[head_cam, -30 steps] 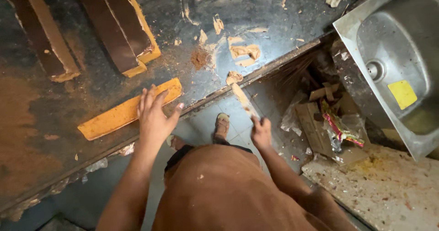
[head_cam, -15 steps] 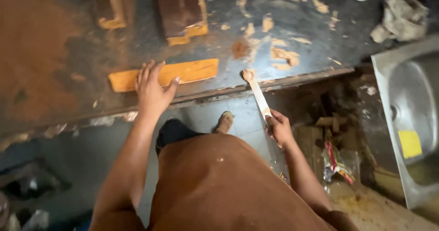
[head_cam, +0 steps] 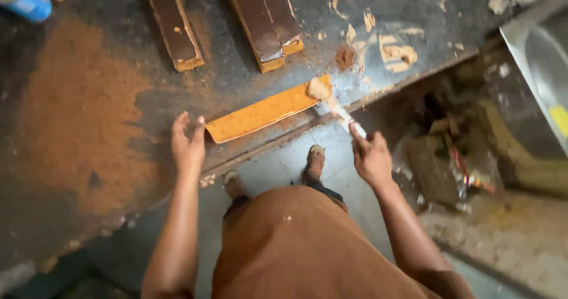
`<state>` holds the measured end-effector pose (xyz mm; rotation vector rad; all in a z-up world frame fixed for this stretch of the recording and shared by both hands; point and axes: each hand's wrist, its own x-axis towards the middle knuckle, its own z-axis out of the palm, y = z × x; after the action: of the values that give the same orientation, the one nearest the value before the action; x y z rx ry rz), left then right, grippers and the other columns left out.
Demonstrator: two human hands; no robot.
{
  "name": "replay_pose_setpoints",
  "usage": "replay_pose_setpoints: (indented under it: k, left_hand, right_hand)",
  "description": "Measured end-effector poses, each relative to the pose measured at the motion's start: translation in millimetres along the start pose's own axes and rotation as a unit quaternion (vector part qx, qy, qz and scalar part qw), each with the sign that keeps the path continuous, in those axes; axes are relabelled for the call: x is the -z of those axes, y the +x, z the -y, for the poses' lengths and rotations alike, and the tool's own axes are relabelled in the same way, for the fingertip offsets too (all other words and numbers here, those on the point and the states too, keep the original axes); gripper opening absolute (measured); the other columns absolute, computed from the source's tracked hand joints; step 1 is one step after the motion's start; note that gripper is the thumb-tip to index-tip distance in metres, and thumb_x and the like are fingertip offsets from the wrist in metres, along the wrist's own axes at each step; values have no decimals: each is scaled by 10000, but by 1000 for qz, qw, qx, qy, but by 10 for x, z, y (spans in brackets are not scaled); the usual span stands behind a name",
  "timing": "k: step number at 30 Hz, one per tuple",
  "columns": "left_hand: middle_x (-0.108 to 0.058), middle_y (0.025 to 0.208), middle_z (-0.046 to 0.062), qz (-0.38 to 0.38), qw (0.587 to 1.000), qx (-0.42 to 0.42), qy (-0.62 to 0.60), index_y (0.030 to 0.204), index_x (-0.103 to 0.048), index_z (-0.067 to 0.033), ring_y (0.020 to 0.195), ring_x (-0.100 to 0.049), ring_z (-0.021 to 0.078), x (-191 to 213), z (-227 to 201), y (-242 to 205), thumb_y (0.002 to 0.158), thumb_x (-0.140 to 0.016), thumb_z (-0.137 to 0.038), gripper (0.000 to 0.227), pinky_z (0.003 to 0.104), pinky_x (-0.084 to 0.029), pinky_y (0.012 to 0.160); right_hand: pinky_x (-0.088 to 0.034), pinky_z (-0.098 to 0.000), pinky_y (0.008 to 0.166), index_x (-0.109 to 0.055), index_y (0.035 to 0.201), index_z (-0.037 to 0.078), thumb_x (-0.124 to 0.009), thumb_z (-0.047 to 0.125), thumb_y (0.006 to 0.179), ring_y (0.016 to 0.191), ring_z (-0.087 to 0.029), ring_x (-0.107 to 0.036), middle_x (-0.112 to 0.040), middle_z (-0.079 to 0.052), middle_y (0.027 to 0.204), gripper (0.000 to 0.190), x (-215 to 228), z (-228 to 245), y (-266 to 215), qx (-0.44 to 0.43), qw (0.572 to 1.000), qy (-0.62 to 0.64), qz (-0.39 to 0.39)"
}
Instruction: The person scrapes the surface of rectangular wooden planks using a flat metal scraper. They hold the plank with one hand and scrape with the other, then rub the surface with their hand to remove loose material. The person handles multiple planks one at a time, stacking some finished pieces on the table.
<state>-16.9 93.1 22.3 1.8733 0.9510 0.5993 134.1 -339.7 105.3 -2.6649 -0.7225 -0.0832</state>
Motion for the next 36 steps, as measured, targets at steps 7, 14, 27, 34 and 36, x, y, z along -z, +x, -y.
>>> replay_pose_setpoints:
  k: [7,14,27,34,36]
  left_hand:
    - [-655,1330,147,180,938,145,-259,1450,-522,-35,1210,-608,208,198,218,-159,1006,-669,-332,555,350,-468,1047]
    - [-620,1407,164,278,891,188,-305,1514,-427,-51,1297,-605,281,218,164,-295,1001,-608,-379,635,410,-459,1074]
    - [-548,1488,150,312,875,219,-298,1546,-364,-111,1364,-531,278,297,272,-292,943,-656,-433,743,442,-431,1075]
    - [-579,1448,187,318,882,204,-282,1534,-376,-114,1327,-558,303,391,268,-265,954,-620,-496,737,450,-441,1068]
    - [-571,1441,189,315,884,210,-273,1533,-379,-118,1329,-556,304,433,283,-254,961,-606,-508,729,452,-447,1072]
  right_hand:
    - [-520,-463,698,-670,1410,265,-673,198,987,845,-371,-605,-568,-203,987,428,-366,132,-54,-165,978,-91,-90]
    - [-495,-434,805,-622,1449,242,-631,228,1000,847,-334,-588,-591,-173,900,449,-228,354,17,-159,983,88,17]
    - [-513,-437,772,-620,1436,259,-621,246,998,827,-333,-619,-598,-161,935,438,-494,1304,-285,-106,985,117,75]
    - [-546,-455,773,-612,1435,296,-617,274,998,830,-338,-664,-626,-136,1035,437,-684,1914,-463,-73,987,101,104]
    - [-554,-463,749,-625,1417,295,-628,279,988,846,-349,-664,-631,-133,1063,430,-750,2085,-519,-46,992,90,82]
